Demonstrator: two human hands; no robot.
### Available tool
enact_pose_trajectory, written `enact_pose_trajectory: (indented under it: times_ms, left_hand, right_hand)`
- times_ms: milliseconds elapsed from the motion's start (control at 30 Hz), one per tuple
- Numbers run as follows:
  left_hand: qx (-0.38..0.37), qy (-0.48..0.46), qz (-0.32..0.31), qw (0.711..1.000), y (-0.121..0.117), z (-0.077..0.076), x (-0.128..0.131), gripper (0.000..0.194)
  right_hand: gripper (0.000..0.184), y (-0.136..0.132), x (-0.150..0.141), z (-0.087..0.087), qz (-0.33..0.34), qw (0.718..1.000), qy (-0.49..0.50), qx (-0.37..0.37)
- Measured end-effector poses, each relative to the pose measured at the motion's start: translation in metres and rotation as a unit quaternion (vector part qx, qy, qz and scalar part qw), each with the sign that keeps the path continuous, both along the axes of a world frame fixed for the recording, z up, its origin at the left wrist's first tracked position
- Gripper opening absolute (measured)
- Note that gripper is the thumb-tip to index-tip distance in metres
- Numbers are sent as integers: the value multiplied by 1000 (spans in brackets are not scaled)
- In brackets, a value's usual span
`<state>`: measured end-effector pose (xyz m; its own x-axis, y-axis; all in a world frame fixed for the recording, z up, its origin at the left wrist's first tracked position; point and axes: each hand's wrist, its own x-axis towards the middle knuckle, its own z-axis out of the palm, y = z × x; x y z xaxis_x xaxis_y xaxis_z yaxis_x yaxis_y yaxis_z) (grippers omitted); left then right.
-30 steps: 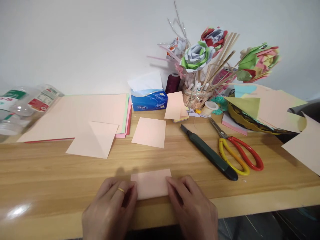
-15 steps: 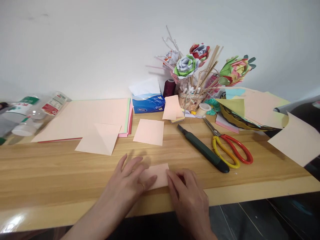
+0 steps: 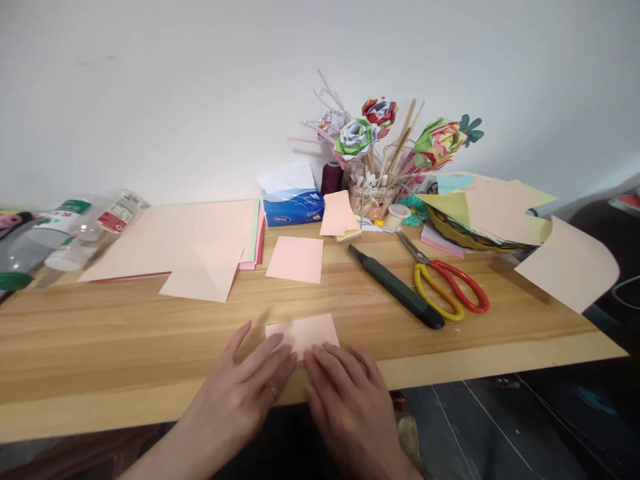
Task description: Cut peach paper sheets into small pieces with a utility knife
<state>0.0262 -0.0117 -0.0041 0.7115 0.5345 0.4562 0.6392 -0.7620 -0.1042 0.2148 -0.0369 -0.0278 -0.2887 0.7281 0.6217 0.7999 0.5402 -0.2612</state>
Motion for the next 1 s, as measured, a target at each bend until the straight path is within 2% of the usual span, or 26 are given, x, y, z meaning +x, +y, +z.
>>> enact_pose_trajectory:
  times_ms: [100, 267, 433, 500, 600, 767, 900, 1000]
  left_hand:
    - [5, 55, -16, 998, -4, 0, -7, 35]
    - [-1, 57, -19, 998, -2, -8, -27, 35]
    - [-43, 92, -25, 995, -6, -10, -55, 43]
    - [-39, 108, -20, 993, -8, -8, -60, 45]
    - [-42, 128, -23, 991, -10, -6, -61, 43]
    - [-49, 78, 12, 996, -15, -15, -60, 50]
    - [-18, 61, 28, 998, -23, -26, -62, 49]
    - [15, -18, 7, 1000, -25, -23, -61, 41]
  right_hand:
    - [26, -1, 9, 1, -2, 1000, -26, -13]
    - [28, -5, 25, 1, -29, 997, -73, 4]
    - [30, -6, 25, -1, -40, 996, -77, -4]
    - [29, -6, 24, -2, -40, 997, -62, -3]
    - [30, -5, 26, -2, -34, 995, -88, 17]
    - [32, -4, 33, -2, -39, 989, -134, 45]
    - [31, -7, 33, -4, -36, 990, -130, 44]
    - [33, -10, 36, -4, -26, 995, -95, 30]
